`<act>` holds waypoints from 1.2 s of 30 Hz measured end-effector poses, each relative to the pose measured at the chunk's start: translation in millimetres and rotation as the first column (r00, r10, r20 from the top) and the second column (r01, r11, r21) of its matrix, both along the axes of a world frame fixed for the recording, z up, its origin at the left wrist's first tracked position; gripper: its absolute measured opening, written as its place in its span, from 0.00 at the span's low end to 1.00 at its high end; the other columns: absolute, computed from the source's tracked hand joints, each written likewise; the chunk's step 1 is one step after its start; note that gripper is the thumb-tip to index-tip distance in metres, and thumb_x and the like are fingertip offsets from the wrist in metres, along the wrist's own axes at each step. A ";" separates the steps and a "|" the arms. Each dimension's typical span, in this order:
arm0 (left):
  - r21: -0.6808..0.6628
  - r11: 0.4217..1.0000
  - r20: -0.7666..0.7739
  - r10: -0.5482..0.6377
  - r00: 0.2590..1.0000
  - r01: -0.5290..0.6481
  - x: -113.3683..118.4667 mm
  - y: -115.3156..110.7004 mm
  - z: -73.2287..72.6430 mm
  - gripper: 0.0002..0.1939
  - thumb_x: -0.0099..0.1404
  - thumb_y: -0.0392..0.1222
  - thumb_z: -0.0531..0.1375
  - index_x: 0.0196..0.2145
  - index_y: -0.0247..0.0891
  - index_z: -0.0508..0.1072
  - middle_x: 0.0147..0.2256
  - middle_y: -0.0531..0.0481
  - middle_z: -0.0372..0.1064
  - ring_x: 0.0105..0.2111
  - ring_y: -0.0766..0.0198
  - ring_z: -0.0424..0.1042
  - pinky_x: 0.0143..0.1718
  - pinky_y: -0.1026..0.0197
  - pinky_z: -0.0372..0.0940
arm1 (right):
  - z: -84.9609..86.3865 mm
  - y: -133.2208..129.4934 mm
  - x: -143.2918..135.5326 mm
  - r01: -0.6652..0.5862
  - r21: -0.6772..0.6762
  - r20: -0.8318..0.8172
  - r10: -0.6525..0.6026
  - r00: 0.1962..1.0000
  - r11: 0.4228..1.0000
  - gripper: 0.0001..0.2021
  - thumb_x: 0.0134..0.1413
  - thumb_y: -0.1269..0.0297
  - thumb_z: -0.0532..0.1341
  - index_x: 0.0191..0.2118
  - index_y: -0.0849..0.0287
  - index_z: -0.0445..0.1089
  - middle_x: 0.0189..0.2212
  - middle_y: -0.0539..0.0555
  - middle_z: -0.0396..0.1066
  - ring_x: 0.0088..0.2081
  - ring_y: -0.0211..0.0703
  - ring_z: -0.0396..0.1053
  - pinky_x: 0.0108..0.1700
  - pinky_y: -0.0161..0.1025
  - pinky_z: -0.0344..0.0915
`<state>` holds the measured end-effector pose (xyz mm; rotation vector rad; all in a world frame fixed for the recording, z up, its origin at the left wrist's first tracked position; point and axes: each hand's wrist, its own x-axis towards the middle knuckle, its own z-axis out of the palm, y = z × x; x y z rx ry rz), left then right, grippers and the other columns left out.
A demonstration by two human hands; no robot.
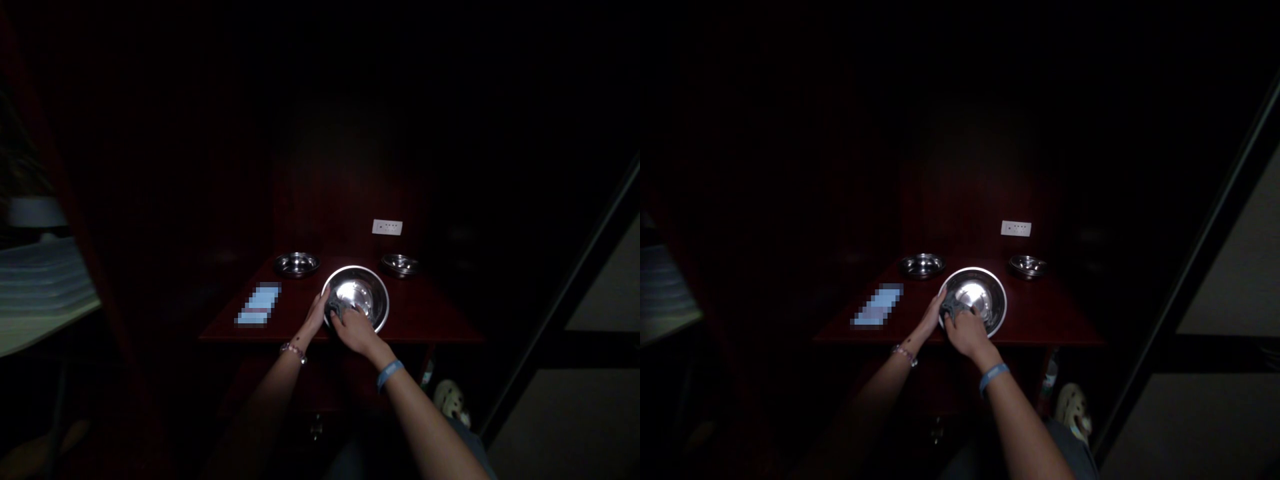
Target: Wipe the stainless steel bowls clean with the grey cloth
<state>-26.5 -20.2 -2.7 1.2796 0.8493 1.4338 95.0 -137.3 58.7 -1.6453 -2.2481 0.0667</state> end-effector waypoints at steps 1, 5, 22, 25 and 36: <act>-0.006 1.000 -0.002 -0.001 1.000 0.001 -0.3 1.0 -0.9 0.34 0.61 0.68 0.58 0.46 0.34 0.79 0.45 0.39 0.80 0.52 0.46 0.75 0.60 0.45 0.64 | -3.2 3.0 1.7 -0.036 0.032 -0.006 0.036 0.999 0.999 0.27 0.72 0.57 0.41 0.61 0.64 0.69 0.58 0.63 0.71 0.62 0.49 0.67 0.70 0.52 0.48; -0.033 0.999 -0.016 0.004 1.000 -0.005 -1.1 1.9 -2.7 0.32 0.61 0.65 0.60 0.49 0.35 0.78 0.53 0.38 0.76 0.58 0.47 0.71 0.65 0.47 0.58 | -13.3 15.6 10.6 -0.069 0.104 0.040 0.065 0.997 0.992 0.27 0.71 0.58 0.43 0.71 0.59 0.53 0.70 0.57 0.54 0.71 0.47 0.49 0.72 0.56 0.37; -0.018 0.994 -0.008 -0.111 0.994 0.111 2.7 -20.0 16.0 0.31 0.66 0.63 0.57 0.52 0.34 0.77 0.50 0.39 0.78 0.55 0.47 0.74 0.60 0.50 0.64 | -11.1 14.5 24.6 0.407 0.184 0.110 -0.430 0.896 0.895 0.27 0.67 0.62 0.51 0.68 0.66 0.60 0.68 0.64 0.57 0.71 0.56 0.49 0.72 0.55 0.23; -0.009 0.994 -0.003 -0.111 0.994 0.111 2.4 -20.6 15.8 0.31 0.65 0.64 0.57 0.52 0.35 0.77 0.51 0.41 0.78 0.54 0.48 0.74 0.59 0.51 0.65 | -10.1 12.7 24.3 0.389 0.201 0.149 -0.421 0.895 0.899 0.26 0.67 0.62 0.49 0.67 0.66 0.62 0.66 0.65 0.60 0.70 0.58 0.52 0.72 0.56 0.22; 0.023 0.992 -0.001 -0.125 0.992 0.125 2.7 -12.0 8.9 0.32 0.61 0.65 0.61 0.51 0.35 0.78 0.53 0.39 0.77 0.56 0.46 0.73 0.62 0.49 0.62 | -27.3 26.7 25.4 0.250 0.308 0.008 -0.265 0.964 0.918 0.29 0.68 0.59 0.47 0.72 0.61 0.52 0.71 0.57 0.50 0.72 0.56 0.44 0.72 0.62 0.25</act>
